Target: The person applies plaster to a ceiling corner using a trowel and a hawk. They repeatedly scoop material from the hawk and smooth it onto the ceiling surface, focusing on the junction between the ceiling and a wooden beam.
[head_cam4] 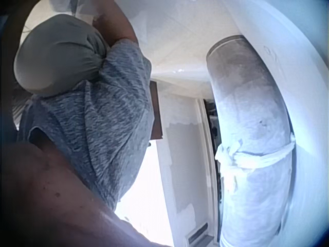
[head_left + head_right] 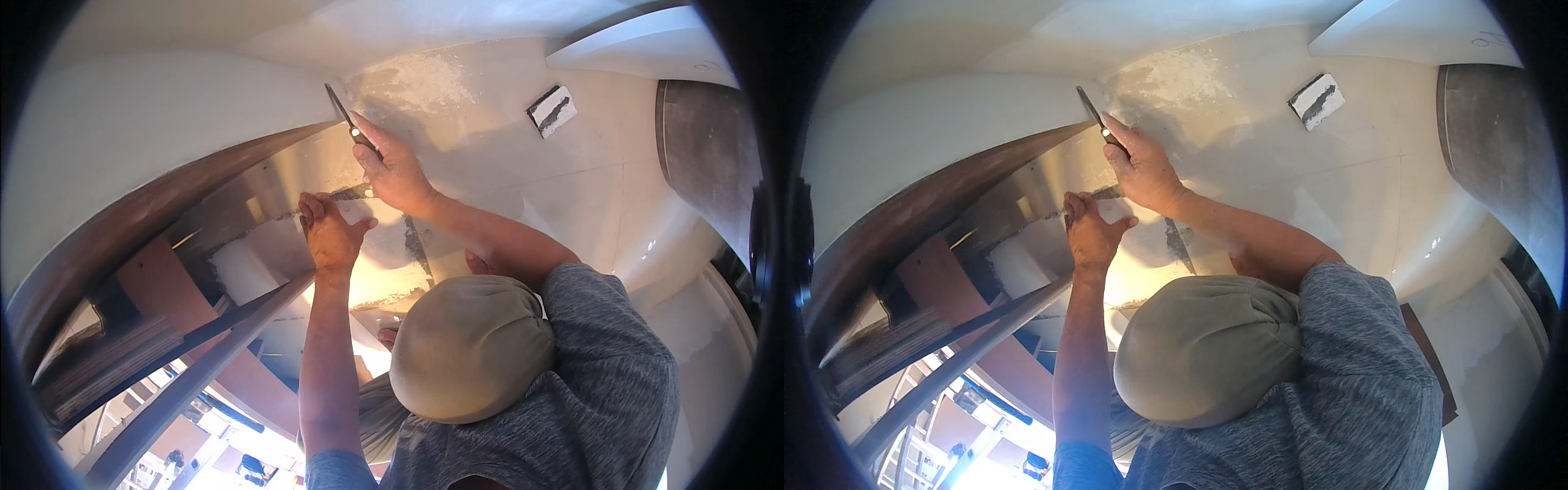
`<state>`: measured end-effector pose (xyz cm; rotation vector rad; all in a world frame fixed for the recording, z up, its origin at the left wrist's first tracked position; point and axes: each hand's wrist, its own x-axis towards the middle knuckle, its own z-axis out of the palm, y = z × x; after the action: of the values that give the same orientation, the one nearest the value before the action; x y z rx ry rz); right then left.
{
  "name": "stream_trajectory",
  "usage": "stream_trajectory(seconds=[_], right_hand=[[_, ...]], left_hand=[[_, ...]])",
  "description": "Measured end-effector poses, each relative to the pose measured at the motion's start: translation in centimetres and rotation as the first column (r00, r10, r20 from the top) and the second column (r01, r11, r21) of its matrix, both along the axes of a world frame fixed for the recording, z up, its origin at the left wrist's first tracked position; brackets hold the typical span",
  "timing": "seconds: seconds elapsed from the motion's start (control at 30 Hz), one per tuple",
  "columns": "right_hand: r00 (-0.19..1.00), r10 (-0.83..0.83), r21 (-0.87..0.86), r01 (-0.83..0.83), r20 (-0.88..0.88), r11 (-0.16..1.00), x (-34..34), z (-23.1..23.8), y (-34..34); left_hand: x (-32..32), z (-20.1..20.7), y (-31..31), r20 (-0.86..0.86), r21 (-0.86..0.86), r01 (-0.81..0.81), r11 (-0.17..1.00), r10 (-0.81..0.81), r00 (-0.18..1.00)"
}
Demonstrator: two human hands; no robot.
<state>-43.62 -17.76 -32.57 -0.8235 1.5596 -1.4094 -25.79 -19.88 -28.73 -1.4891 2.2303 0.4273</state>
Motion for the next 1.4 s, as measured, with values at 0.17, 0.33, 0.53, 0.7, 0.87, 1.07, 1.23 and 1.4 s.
stream_trajectory(seconds=[0.17, 0.33, 0.53, 0.7, 0.87, 1.07, 1.23, 1.4], right_hand=[[0.963, -0.131, 0.135, 0.101, 0.237, 0.986, -0.1, 0.9, 1.6], [0.917, -0.28, 0.094, 0.263, 0.285, 0.96, -2.3, 0.3, 4.9], [0.871, -0.31, 0.21, 0.245, 0.381, 0.946, -3.7, 0.3, 7.1], [0.87, -0.289, 0.219, 0.216, 0.399, 0.952, -3.7, 1.7, 7.2], [0.911, -0.237, 0.199, 0.177, 0.338, 0.964, -3.1, 1.6, 6.5], [0.93, -0.198, 0.164, 0.153, 0.311, 0.975, -2.7, 1.9, 4.5], [0.952, -0.167, 0.172, 0.125, 0.256, 0.977, -3.1, 2.0, 3.6], [0.972, -0.122, 0.174, 0.087, 0.202, 0.981, -2.7, 1.8, 2.8]], left_hand=[[-2.5, 3.1, 0.2, 0.039, -0.015, 0.087, 0.996, -0.087, 0.995], [-11.1, 9.9, -0.6, -0.113, -0.395, 0.589, 0.705, -0.674, 0.73], [-17.3, 11.1, -6.1, 0.75, 0.159, 0.865, 0.476, -0.628, 0.207], [-17.3, 8.9, -6.9, 0.793, 0.209, 0.876, 0.434, -0.599, 0.108], [-16.7, 8.4, -6.7, 0.833, 0.15, 0.915, 0.375, -0.547, 0.088], [-16.8, 8.2, -7.1, 0.842, 0.246, 0.886, 0.392, -0.54, 0.006], [-17.3, 9.2, -7.9, 0.792, 0.311, 0.87, 0.383, -0.61, -0.015], [-16.1, 8.7, -7.7, 0.822, 0.261, 0.903, 0.342, -0.569, -0.022]])
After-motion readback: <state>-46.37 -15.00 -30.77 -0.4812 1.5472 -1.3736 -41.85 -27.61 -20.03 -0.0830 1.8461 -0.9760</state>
